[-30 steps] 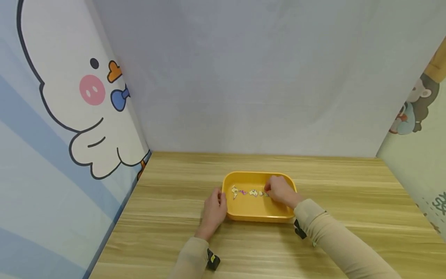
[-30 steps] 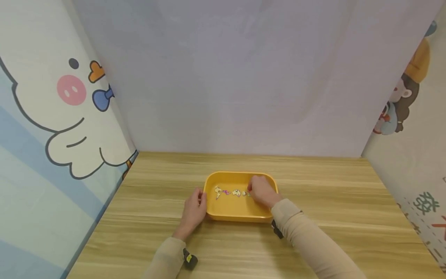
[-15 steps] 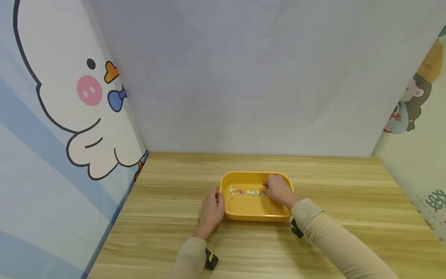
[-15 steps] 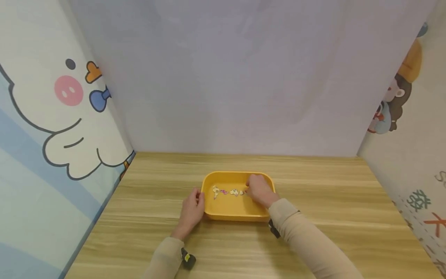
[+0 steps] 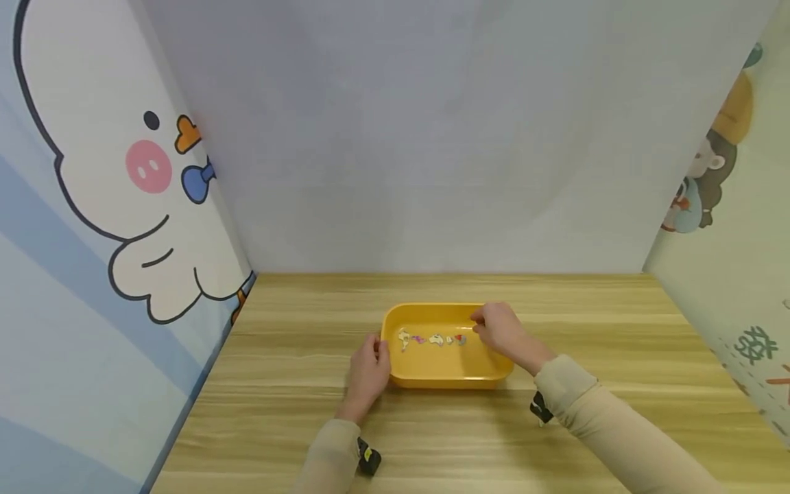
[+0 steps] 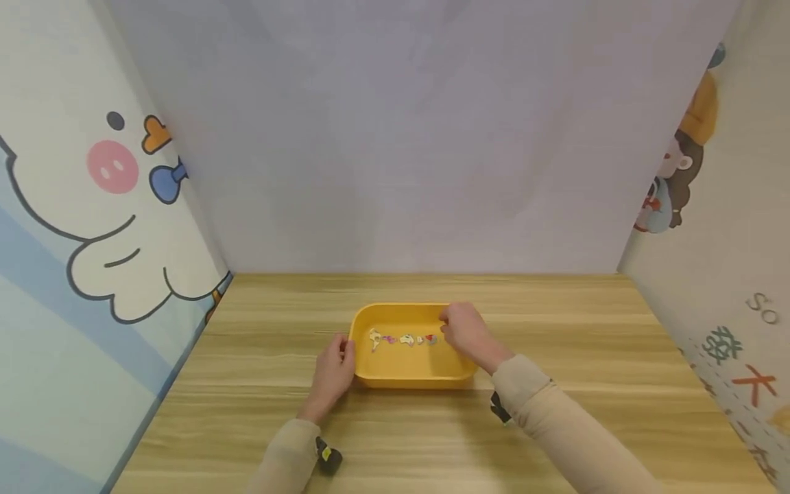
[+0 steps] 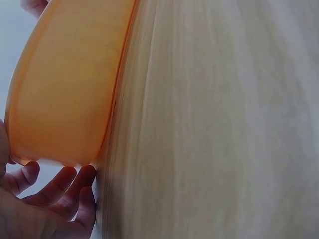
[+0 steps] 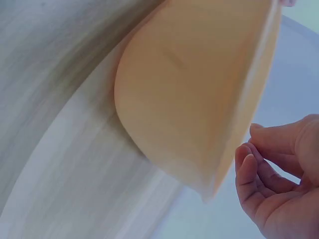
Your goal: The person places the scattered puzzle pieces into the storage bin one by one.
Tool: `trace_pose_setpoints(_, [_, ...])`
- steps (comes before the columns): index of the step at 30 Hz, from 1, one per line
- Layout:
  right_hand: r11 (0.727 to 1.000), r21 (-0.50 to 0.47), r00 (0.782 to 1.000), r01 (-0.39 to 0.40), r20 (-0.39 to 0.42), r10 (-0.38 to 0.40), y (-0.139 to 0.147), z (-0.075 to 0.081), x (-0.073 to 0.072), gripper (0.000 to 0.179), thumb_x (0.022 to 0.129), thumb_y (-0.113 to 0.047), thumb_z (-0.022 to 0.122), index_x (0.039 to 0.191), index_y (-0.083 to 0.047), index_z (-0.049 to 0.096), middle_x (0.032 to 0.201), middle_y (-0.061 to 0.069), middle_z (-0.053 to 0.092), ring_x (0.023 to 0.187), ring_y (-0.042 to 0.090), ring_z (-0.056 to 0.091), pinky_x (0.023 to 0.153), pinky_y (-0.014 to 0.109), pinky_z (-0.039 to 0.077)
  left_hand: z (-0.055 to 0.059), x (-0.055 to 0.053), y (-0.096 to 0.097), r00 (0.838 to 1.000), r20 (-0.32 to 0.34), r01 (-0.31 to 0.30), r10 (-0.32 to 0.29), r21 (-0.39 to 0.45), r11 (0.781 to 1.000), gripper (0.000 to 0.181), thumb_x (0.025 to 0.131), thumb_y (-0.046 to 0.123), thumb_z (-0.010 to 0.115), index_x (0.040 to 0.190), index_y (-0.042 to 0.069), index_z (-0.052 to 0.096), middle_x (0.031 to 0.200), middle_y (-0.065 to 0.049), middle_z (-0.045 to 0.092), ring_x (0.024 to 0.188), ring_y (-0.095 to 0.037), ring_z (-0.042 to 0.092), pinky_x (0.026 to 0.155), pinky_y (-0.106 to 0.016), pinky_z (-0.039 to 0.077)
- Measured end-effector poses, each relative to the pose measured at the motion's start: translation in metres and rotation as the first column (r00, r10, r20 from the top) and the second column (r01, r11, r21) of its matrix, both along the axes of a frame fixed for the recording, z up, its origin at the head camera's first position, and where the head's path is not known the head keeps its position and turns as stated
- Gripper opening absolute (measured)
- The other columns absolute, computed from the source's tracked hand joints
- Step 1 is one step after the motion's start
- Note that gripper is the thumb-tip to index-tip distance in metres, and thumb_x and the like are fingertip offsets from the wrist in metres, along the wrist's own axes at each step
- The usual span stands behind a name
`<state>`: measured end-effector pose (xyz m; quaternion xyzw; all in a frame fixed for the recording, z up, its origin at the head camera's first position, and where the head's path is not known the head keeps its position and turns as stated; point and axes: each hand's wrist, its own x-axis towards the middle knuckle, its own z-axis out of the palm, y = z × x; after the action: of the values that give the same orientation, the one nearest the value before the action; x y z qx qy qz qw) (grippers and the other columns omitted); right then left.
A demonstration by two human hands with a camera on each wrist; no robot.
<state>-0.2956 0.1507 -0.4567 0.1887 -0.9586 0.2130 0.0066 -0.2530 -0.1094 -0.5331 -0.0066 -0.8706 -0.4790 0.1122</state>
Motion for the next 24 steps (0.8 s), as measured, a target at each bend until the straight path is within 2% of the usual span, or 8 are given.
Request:
trace_pose_setpoints(4, [0.999,-0.037,1.000,0.028,0.009,-0.028,0.009,0.008,0.007,0.018,0.085,0.003,0.066,0.102,0.007,0.069,0.098,0.018,0.068,0.087,0.031,0.064,0.072,0.038,0.053,-0.001,-0.001,0.000,1.000,0.009,0.001,-0.001,0.013,1.000,0.012,0.099,0.014,0.050,0.089,0.007,0.051,0.083,-0.007,0.058,0.074,-0.019,0.056,0.062,-0.032,0.050])
trace_pose_setpoints(9, [0.997,-0.063,0.999,0.044,-0.010,-0.044,0.023,0.015,0.015,0.018,0.084,0.005,0.065,0.101,0.007,0.069,0.097,0.019,0.068,0.085,0.030,0.064,0.072,0.039,0.053,-0.002,-0.003,0.002,0.999,0.051,0.007,-0.008,0.018,1.000,0.012,0.100,0.016,0.048,0.093,0.007,0.051,0.085,-0.006,0.057,0.074,-0.018,0.055,0.061,-0.031,0.049])
trace_pose_setpoints(16, [0.996,-0.060,0.996,0.066,-0.048,-0.069,0.043,0.015,0.022,0.018,0.081,0.007,0.064,0.098,0.006,0.070,0.090,0.016,0.068,0.075,0.025,0.061,0.069,0.039,0.051,-0.002,0.000,0.000,0.999,0.042,0.015,-0.015,0.003,1.000,0.012,0.100,0.015,0.048,0.092,0.006,0.051,0.083,-0.007,0.057,0.072,-0.018,0.055,0.059,-0.031,0.048])
trace_pose_setpoints(20, [0.996,-0.063,0.996,0.069,-0.060,-0.073,0.055,0.013,0.024,0.018,0.080,0.006,0.065,0.097,0.006,0.071,0.090,0.016,0.068,0.076,0.026,0.061,0.069,0.040,0.051,0.000,0.001,-0.001,1.000,0.021,0.010,-0.010,-0.007,1.000,0.012,0.099,0.015,0.048,0.091,0.007,0.051,0.082,-0.006,0.057,0.072,-0.018,0.055,0.058,-0.031,0.048])
trace_pose_setpoints(24, [0.996,-0.058,0.996,0.075,-0.049,-0.078,0.067,0.012,0.028,0.018,0.081,0.004,0.067,0.098,0.006,0.070,0.093,0.017,0.068,0.081,0.029,0.062,0.071,0.042,0.051,0.001,0.000,0.001,0.999,0.034,0.018,-0.017,-0.011,1.000,0.013,0.100,0.016,0.047,0.092,0.007,0.052,0.082,-0.006,0.057,0.070,-0.017,0.054,0.058,-0.030,0.047])
